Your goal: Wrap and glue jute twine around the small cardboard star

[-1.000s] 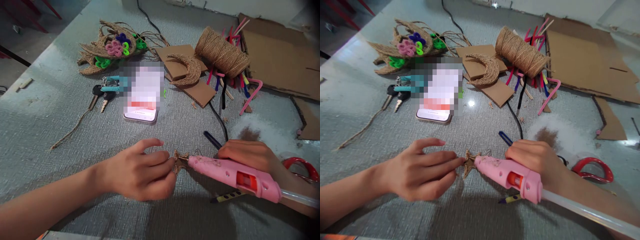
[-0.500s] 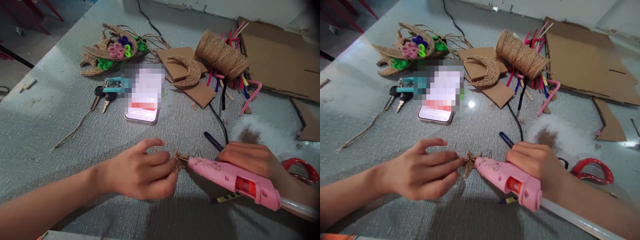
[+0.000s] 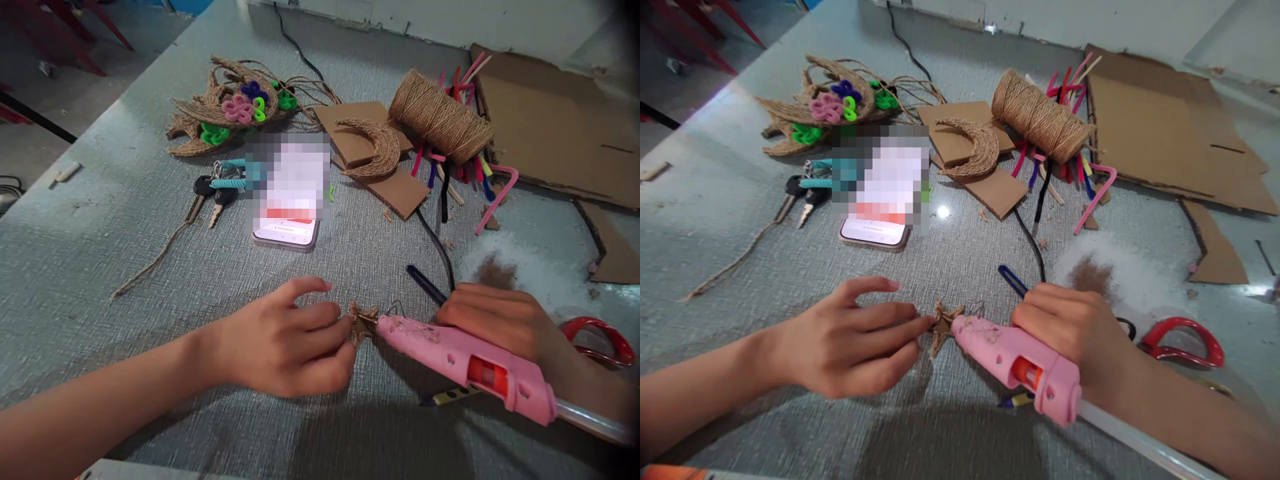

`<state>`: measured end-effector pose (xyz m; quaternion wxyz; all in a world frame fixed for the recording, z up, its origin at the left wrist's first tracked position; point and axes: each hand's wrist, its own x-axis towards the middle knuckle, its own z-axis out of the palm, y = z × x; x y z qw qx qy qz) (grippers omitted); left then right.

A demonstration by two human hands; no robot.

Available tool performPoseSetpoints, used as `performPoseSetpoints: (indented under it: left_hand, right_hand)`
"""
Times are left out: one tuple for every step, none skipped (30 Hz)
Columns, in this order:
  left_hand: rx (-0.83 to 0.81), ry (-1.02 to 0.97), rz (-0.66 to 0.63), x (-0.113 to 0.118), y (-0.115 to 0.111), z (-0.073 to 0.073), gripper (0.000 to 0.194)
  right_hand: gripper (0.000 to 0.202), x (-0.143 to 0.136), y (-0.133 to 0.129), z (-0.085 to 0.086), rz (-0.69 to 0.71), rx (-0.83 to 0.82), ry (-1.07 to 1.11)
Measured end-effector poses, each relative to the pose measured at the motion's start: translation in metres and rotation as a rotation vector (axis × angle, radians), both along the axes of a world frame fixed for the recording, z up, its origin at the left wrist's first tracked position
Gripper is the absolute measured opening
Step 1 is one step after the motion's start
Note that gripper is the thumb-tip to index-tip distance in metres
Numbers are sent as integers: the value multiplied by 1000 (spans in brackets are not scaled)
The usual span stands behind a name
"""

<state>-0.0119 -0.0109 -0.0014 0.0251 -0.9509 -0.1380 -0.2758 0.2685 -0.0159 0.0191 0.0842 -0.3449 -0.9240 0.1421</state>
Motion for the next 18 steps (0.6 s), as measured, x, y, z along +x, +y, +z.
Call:
performPoseSetpoints:
  left_hand:
    - [3,1,-1,0,0,0,12]
    - [4,3,-1,0,0,0,12]
    - [5,5,-2,0,0,-1,11]
    - [5,5,-3,0,0,-1,11]
    - [5,4,-4,0,1,-1,11]
    - [4,3,-3,0,1,-2,11]
    - [3,4,-2,0,1,-2,11]
    - [4,5,-1,0,0,-2,12]
    - [5,6,0,0,0,-2,12]
    - [4,6,2,0,0,-1,12]
    - [4,7,4,0,0,-1,12]
    - [4,6,4,0,0,-1,12]
    - [3,6,5,-1,0,-1,11]
    - [2,5,4,-1,0,-1,11]
    - [0,5,2,-1,0,-1,10]
    - [-1,6,-1,-1,-1,-1,10]
    - [-1,6,-3,-1,-1,-2,10]
    - [-2,6,-3,-1,-1,-2,10]
  right_hand:
    - [30,0,0,0,5,-22,31]
    - [28,0,0,1,7,-43,62]
    - [25,1,0,1,6,-58,86]
    - [24,1,0,1,2,-63,101]
    - [23,1,0,1,-3,-63,104]
    - [23,1,0,0,-9,-63,101]
    - [23,1,0,0,-13,-65,96]
    - [23,1,0,0,-16,-66,92]
    - [23,1,0,0,-14,-65,90]
    - [22,1,0,0,-12,-61,90]
    - [21,1,-1,0,-10,-58,90]
    - [20,1,-1,0,-7,-56,92]
    - [20,1,-1,0,-5,-54,92]
    - [19,2,-1,1,-5,-54,93]
    - [19,2,-2,1,-6,-55,95]
    - [18,2,-2,2,-5,-55,99]
    - [17,2,-2,3,-4,-56,104]
    - [17,2,-3,3,-4,-56,108]
